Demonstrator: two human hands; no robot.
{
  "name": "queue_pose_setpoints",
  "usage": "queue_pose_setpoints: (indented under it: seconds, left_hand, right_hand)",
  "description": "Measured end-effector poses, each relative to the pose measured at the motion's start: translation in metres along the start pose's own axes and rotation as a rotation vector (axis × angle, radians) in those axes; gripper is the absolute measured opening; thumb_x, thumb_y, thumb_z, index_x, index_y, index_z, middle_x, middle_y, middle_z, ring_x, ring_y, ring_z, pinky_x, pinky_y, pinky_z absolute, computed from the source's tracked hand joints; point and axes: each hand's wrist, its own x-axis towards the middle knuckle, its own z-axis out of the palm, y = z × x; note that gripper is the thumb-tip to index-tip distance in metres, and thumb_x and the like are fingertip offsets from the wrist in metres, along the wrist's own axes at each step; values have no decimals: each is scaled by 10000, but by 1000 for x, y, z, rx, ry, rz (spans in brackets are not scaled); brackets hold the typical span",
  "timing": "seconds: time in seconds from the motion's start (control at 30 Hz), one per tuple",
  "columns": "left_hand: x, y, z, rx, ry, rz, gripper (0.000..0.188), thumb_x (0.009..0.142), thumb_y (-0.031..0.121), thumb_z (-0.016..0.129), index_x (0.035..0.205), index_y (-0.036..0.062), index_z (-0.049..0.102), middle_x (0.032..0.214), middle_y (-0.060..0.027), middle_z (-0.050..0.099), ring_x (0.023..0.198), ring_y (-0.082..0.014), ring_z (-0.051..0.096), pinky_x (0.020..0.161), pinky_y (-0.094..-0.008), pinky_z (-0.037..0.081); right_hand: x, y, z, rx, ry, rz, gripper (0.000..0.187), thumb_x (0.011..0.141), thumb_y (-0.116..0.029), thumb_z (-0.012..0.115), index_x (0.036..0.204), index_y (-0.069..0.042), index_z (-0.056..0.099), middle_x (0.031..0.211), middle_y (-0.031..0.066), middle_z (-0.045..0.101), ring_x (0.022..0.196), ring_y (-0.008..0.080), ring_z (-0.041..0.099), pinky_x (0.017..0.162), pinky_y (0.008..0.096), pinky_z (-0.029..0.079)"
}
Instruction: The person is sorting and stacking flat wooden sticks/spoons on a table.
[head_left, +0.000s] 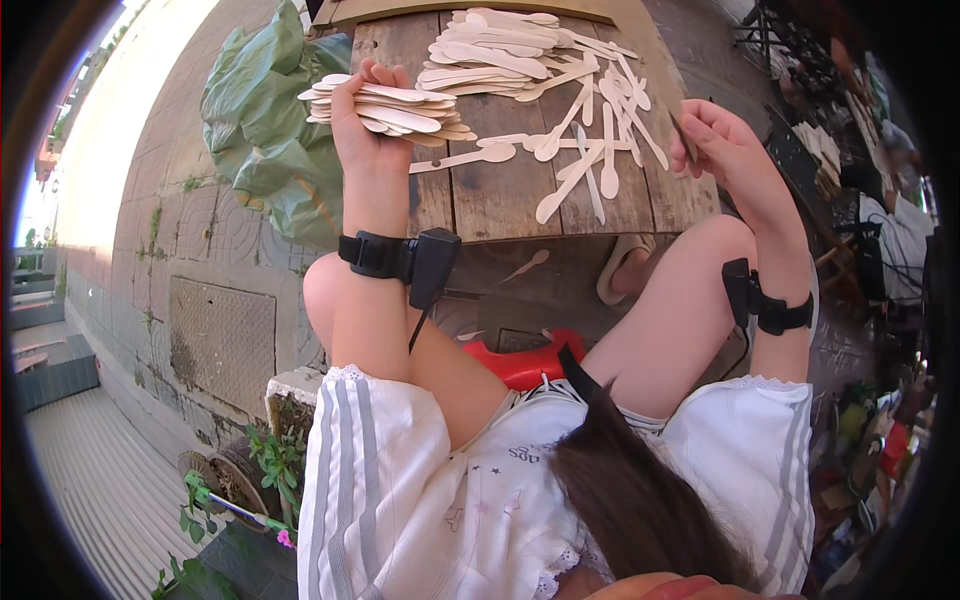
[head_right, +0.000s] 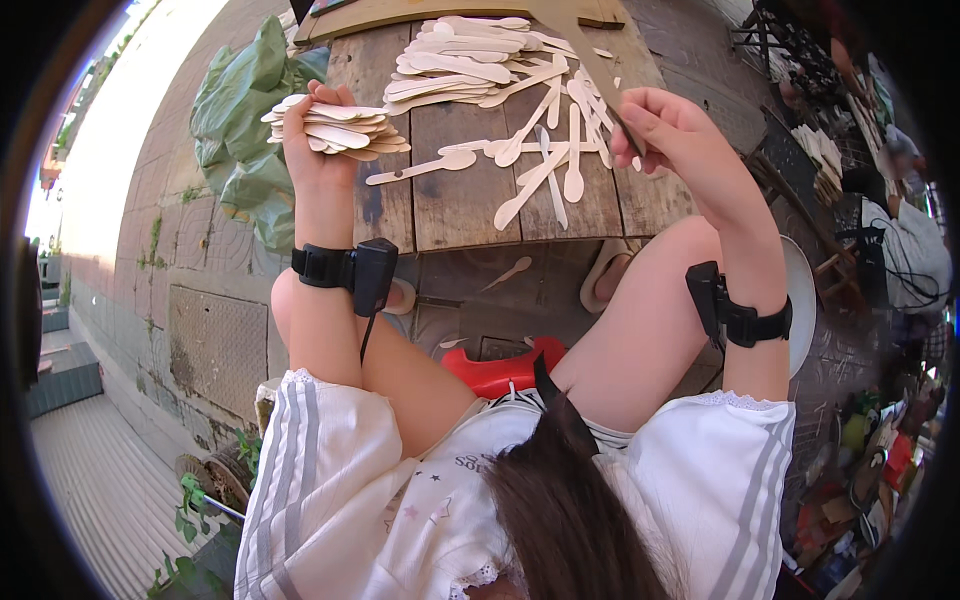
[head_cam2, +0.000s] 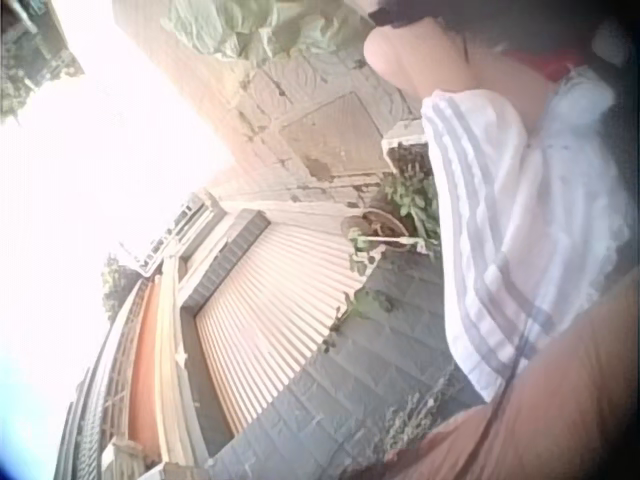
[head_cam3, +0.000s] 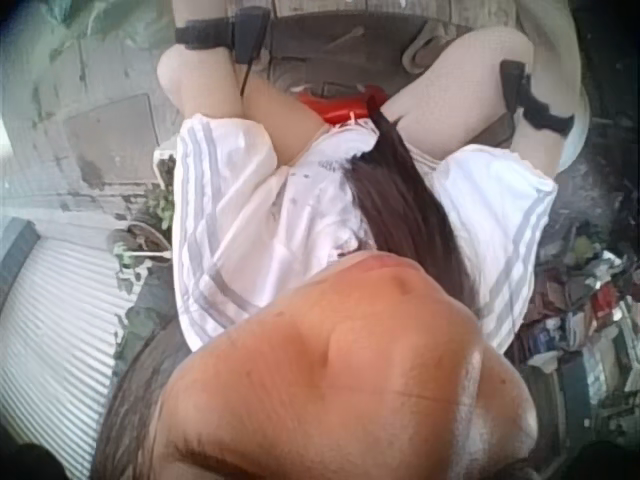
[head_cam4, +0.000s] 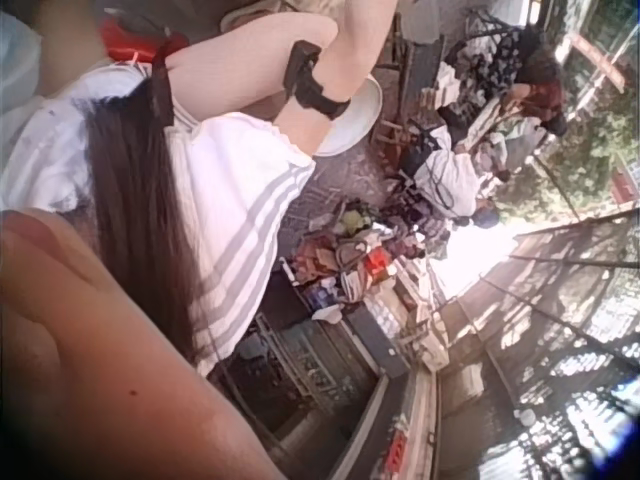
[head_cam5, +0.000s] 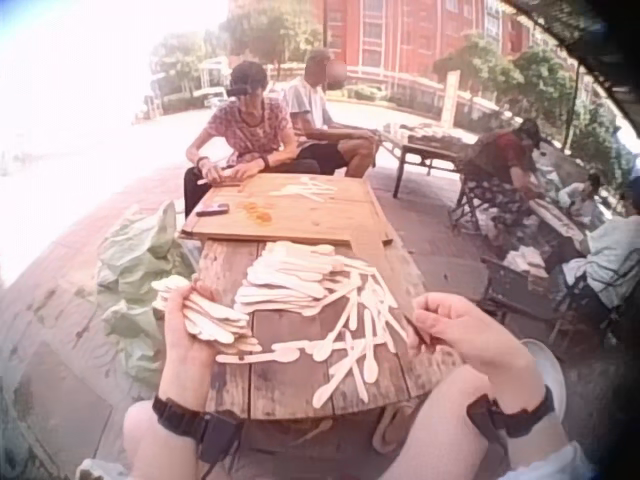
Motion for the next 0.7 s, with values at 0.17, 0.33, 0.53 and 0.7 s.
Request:
queue_pose_setpoints:
  seconds: [0.17, 0.33, 0.53, 0.7]
  left_hand:
    - [-4, -3, 5, -19, -71, -16, 168, 823, 59, 544, 976, 3, 501, 924, -50, 580, 823, -149, 616, 914, -384, 501]
    - [-9, 3, 9, -84, -147, 55, 147, 829, 72, 568, 944, 10, 500, 867, -53, 561, 774, -160, 594, 918, -385, 483]
    - [-9, 18, 2, -215, -389, -2, 67, 824, 13, 501, 834, 41, 441, 752, -20, 506, 662, -109, 502, 809, -307, 474]
    - [-5, 33, 4, -204, -383, 30, 74, 813, 10, 494, 836, 50, 436, 715, -9, 488, 645, -105, 487, 766, -290, 464]
  right_hand:
    - [-164, 71, -111, 30, 810, 77, 158, 972, -225, 454, 993, -76, 500, 760, -38, 458, 658, 36, 433, 588, 181, 331]
    - [-257, 186, -161, -339, 999, 766, 362, 906, -274, 521, 1196, -57, 514, 1015, 71, 596, 844, 149, 551, 708, 256, 418]
    - [-140, 140, -175, -645, 830, 218, 399, 881, -134, 519, 1261, -18, 481, 1255, 130, 506, 1154, 229, 487, 1000, 325, 354]
    - [38, 38, -71, -972, 406, -275, 301, 849, -140, 544, 1138, -55, 546, 1168, 131, 552, 1128, 273, 501, 1002, 369, 352]
